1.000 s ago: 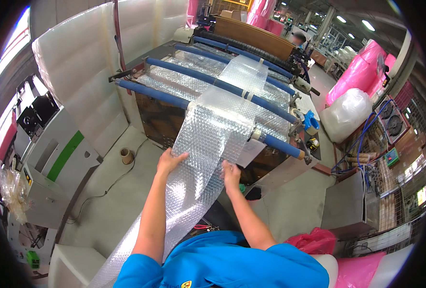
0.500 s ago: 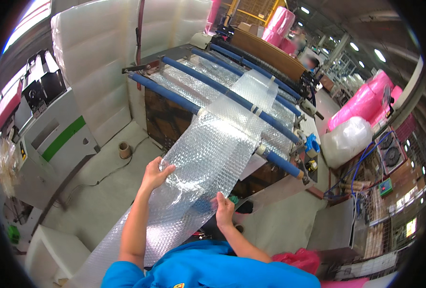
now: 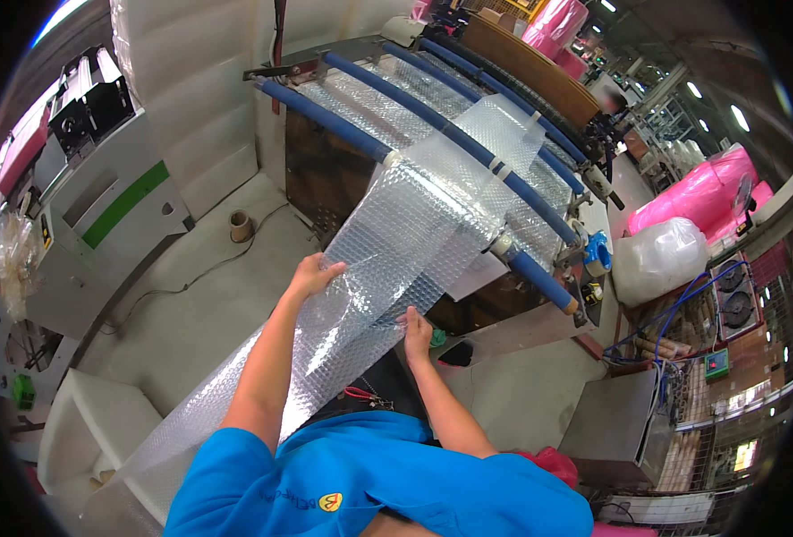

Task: The person holds and guides a sheet of bubble wrap as it moves through a series of rollers on a machine. The hands maintain tension and alignment on the material throughout the process.

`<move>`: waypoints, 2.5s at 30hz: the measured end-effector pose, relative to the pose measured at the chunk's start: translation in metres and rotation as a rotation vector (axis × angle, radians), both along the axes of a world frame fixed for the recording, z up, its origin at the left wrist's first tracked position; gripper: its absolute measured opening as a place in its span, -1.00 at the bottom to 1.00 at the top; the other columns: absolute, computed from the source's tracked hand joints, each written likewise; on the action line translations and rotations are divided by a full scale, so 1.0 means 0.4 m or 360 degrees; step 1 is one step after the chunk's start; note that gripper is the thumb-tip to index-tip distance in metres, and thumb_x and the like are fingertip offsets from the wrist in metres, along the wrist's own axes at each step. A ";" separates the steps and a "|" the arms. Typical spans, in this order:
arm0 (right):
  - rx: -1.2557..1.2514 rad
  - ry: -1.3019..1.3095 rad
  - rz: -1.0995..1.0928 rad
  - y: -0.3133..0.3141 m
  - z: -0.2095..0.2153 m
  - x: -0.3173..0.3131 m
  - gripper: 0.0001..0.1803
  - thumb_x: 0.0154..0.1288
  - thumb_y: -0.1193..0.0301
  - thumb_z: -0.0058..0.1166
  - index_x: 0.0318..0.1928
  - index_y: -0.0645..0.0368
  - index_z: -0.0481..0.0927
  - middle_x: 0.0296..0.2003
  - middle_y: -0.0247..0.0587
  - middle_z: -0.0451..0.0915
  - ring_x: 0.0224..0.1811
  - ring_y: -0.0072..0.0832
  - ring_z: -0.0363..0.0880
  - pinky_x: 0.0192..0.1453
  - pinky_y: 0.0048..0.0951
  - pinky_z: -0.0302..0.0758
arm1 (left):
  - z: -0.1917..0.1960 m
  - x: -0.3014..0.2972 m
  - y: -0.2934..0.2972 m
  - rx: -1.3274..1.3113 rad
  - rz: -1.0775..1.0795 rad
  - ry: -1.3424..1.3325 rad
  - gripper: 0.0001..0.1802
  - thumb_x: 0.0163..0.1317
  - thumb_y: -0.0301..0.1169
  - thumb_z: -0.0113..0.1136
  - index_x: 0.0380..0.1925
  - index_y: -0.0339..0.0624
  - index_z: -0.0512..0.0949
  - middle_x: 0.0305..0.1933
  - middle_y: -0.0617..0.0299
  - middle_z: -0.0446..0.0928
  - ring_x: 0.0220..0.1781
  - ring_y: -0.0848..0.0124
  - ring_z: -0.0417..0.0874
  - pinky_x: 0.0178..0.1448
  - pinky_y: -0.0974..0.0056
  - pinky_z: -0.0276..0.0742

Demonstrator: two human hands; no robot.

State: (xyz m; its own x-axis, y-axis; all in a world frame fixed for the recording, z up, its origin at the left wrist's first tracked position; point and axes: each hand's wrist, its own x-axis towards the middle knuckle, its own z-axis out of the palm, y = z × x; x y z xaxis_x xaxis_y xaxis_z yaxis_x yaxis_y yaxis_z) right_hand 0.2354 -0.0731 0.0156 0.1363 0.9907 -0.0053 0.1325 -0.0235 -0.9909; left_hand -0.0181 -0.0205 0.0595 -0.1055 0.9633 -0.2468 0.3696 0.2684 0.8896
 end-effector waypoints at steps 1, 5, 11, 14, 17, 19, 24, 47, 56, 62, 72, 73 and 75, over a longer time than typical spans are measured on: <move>0.0044 -0.0042 -0.0010 0.010 -0.003 0.006 -0.49 0.22 0.02 -0.14 -0.58 0.22 0.50 -0.66 -0.39 0.42 -0.61 -0.69 0.33 -0.50 -0.62 0.26 | -0.004 0.008 0.009 -0.0030 -0.0001 -0.0025 -0.47 -0.10 0.00 0.22 -0.35 -0.28 0.47 -0.36 0.01 0.53 -0.30 0.24 0.55 -0.19 0.22 0.40; 0.0009 -0.0024 -0.0049 0.020 -0.013 0.000 -0.49 0.22 0.01 -0.15 -0.57 0.23 0.48 -0.67 -0.40 0.39 -0.61 -0.68 0.34 -0.50 -0.62 0.25 | -0.021 0.024 0.009 0.0133 0.0108 0.0126 -0.43 -0.10 0.04 0.20 -0.34 -0.29 0.46 -0.34 0.00 0.53 -0.25 0.21 0.55 -0.16 0.21 0.40; 0.0074 -0.0107 -0.0086 0.022 -0.016 -0.003 -0.47 0.23 -0.01 -0.20 -0.55 0.23 0.47 -0.67 -0.35 0.39 -0.60 -0.65 0.36 -0.50 -0.60 0.26 | -0.033 0.037 0.013 0.0180 0.0170 0.0187 -0.42 -0.09 0.05 0.19 -0.30 -0.28 0.45 -0.31 -0.03 0.52 -0.20 0.13 0.53 -0.13 0.17 0.39; 0.0121 -0.0109 -0.0034 0.011 0.007 -0.008 -0.48 0.25 0.01 -0.22 -0.54 0.24 0.46 -0.66 -0.32 0.40 -0.61 -0.63 0.37 -0.51 -0.60 0.27 | -0.048 0.034 0.013 0.0241 0.0155 0.0240 -0.40 -0.08 0.07 0.16 -0.28 -0.27 0.43 -0.29 -0.05 0.51 -0.19 0.11 0.53 -0.13 0.16 0.39; -0.0008 0.0063 -0.0037 0.005 -0.002 -0.007 -0.48 0.26 0.02 -0.24 -0.53 0.24 0.45 -0.66 -0.31 0.41 -0.64 -0.62 0.37 -0.53 -0.59 0.29 | -0.078 0.041 0.026 0.0190 0.0100 0.0246 -0.39 -0.04 0.08 0.12 -0.23 -0.28 0.39 -0.26 -0.06 0.50 -0.17 0.08 0.52 -0.11 0.15 0.38; 0.0018 0.0065 -0.0061 0.014 -0.023 -0.005 -0.49 0.26 0.02 -0.24 -0.52 0.24 0.44 -0.66 -0.31 0.41 -0.65 -0.61 0.37 -0.55 -0.58 0.30 | -0.071 0.044 0.031 0.0167 0.0074 0.0270 -0.39 -0.01 0.07 0.09 -0.21 -0.28 0.36 -0.23 -0.08 0.49 -0.14 0.07 0.50 -0.09 0.14 0.37; 0.0016 0.0082 -0.0100 0.013 -0.032 -0.006 -0.50 0.26 0.02 -0.25 -0.52 0.22 0.44 -0.67 -0.35 0.39 -0.66 -0.62 0.39 -0.56 -0.60 0.31 | -0.068 0.044 0.037 0.0100 0.0006 0.0281 -0.40 0.03 0.04 0.06 -0.16 -0.29 0.33 -0.19 -0.12 0.47 -0.09 0.04 0.48 -0.04 0.13 0.34; 0.0169 0.0185 -0.0249 0.241 0.231 0.087 -0.57 0.22 0.12 -0.11 -0.51 0.26 0.51 -0.58 -0.32 0.49 -0.52 -0.62 0.36 -0.42 -0.58 0.28 | 0.200 0.136 0.267 0.0476 0.0160 0.0054 -0.49 -0.14 -0.05 0.28 -0.42 -0.31 0.43 -0.41 0.09 0.52 -0.36 0.35 0.51 -0.22 0.29 0.40; -0.0059 0.0048 -0.0097 0.151 0.163 0.034 -0.61 0.14 0.18 0.02 -0.29 0.33 0.54 -0.44 -0.31 0.53 -0.44 -0.59 0.42 -0.32 -0.54 0.36 | 0.179 0.066 0.139 -0.0008 -0.0077 0.0309 -0.21 -0.35 0.09 0.36 -0.25 -0.37 0.45 -0.26 -0.01 0.52 -0.19 0.25 0.55 -0.10 0.27 0.42; -0.0428 0.0049 0.0030 0.006 0.130 -0.028 -0.58 0.12 0.12 0.03 -0.43 0.31 0.55 -0.56 -0.33 0.51 -0.53 -0.65 0.40 -0.43 -0.57 0.34 | 0.129 0.051 0.016 0.0011 0.0259 0.0373 -0.25 -0.32 0.07 0.34 -0.20 -0.26 0.43 -0.21 -0.01 0.51 -0.13 0.17 0.53 -0.08 0.19 0.41; -0.0200 0.0560 0.0178 -0.112 0.370 -0.079 -0.57 0.21 0.13 -0.08 -0.64 0.19 0.48 -0.66 -0.33 0.46 -0.62 -0.67 0.33 -0.53 -0.62 0.26 | 0.337 -0.008 -0.065 0.0427 0.0366 0.0033 -0.65 -0.03 -0.21 0.22 -0.42 -0.32 0.48 -0.58 0.19 0.50 -0.53 0.48 0.47 -0.39 0.36 0.37; -0.0184 0.0575 0.0170 -0.108 0.380 -0.083 -0.57 0.22 0.13 -0.08 -0.64 0.19 0.48 -0.67 -0.33 0.46 -0.62 -0.67 0.33 -0.53 -0.62 0.26 | 0.344 -0.014 -0.062 0.0445 0.0364 -0.0057 -0.68 -0.01 -0.24 0.20 -0.46 -0.33 0.48 -0.62 0.23 0.48 -0.57 0.53 0.43 -0.43 0.39 0.34; -0.0199 0.0602 0.0129 -0.108 0.373 -0.086 -0.56 0.22 0.12 -0.08 -0.64 0.19 0.48 -0.68 -0.34 0.45 -0.63 -0.68 0.33 -0.52 -0.62 0.25 | 0.331 -0.014 -0.054 0.0400 0.0354 -0.0082 -0.68 0.02 -0.23 0.18 -0.47 -0.33 0.48 -0.65 0.25 0.44 -0.59 0.56 0.38 -0.45 0.38 0.32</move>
